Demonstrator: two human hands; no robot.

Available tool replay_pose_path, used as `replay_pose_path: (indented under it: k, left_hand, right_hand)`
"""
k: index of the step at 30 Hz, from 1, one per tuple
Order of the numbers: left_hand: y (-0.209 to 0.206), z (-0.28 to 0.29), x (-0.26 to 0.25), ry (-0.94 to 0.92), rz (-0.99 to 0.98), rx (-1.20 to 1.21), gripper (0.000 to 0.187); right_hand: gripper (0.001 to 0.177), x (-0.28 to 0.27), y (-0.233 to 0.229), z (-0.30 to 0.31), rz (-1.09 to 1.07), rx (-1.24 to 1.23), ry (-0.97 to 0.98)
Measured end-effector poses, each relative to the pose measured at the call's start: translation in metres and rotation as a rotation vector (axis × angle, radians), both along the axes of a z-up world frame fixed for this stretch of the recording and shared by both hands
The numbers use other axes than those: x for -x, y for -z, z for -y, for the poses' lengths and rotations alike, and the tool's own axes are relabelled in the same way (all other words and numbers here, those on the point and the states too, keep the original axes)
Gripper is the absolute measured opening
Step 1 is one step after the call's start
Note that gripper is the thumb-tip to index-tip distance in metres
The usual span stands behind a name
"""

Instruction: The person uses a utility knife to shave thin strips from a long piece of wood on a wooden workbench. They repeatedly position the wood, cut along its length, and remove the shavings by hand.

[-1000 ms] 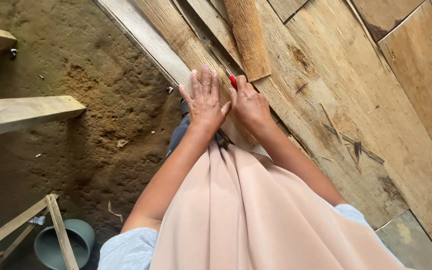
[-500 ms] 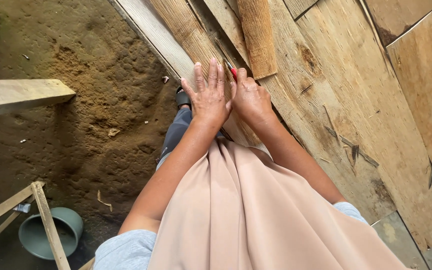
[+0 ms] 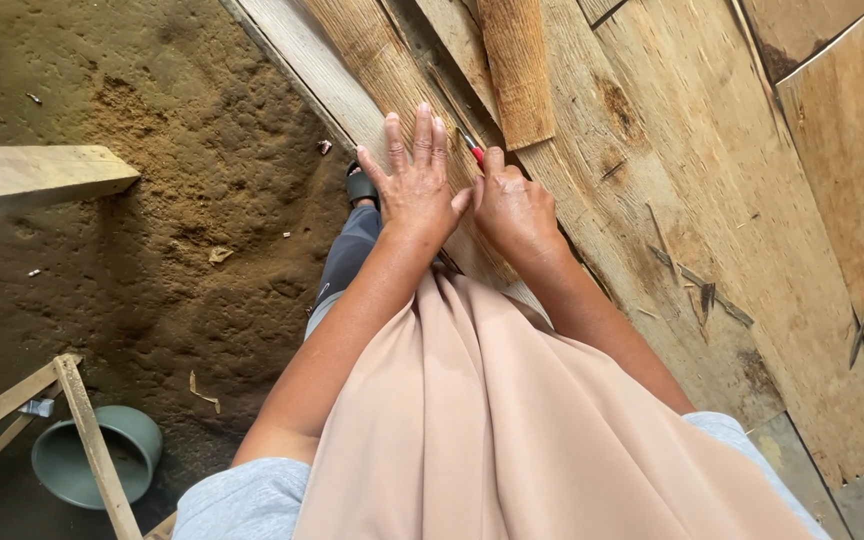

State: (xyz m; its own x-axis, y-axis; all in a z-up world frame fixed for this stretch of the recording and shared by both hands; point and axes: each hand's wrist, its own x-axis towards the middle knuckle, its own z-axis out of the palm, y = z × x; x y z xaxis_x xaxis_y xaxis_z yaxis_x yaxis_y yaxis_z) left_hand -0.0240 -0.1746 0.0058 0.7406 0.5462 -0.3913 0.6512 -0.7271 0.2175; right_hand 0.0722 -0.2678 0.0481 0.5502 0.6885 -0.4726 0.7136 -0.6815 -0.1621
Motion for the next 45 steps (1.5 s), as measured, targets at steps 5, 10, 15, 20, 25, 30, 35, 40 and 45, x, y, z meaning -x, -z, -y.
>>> replay_pose_path:
  k: [5,10,15,20,25,30,35,40,45]
  left_hand:
    - [-0.005,-0.001,0.0,0.003,-0.013,0.012,0.103]
    - [-0.009,-0.001,0.0,-0.003,-0.019,0.021,0.103]
    - [-0.009,-0.001,0.0,0.003,-0.015,0.041,0.104]
    - [0.0,-0.001,-0.003,-0.005,-0.129,0.053,0.11]
    - [-0.006,0.021,0.004,-0.03,0.079,-0.014,0.085]
    - [0.002,0.032,0.006,0.009,0.076,0.047,0.114]
    - [-0.004,0.03,0.005,0.023,0.071,0.064,0.116]
    - [-0.001,0.031,0.005,0.025,0.075,0.06,0.118]
    - [-0.001,0.045,0.005,0.053,0.14,0.072,0.101]
  right_hand:
    - [0.036,0.003,-0.011,0.003,0.002,0.007,0.005]
    - [0.036,0.002,-0.01,0.01,-0.004,0.029,-0.006]
    - [0.03,0.003,-0.024,0.021,-0.103,0.14,0.037]
    - [0.028,0.008,-0.036,0.016,-0.179,0.138,0.134]
    - [0.033,0.004,-0.025,0.022,-0.12,0.176,0.069]
    - [0.034,0.003,-0.023,0.026,-0.121,0.157,0.056]
    - [0.041,0.007,-0.032,0.039,-0.141,0.185,0.067]
    - [0.047,0.009,-0.038,0.052,-0.145,0.202,0.062]
    - [0.046,0.01,-0.034,0.058,-0.118,0.169,0.056]
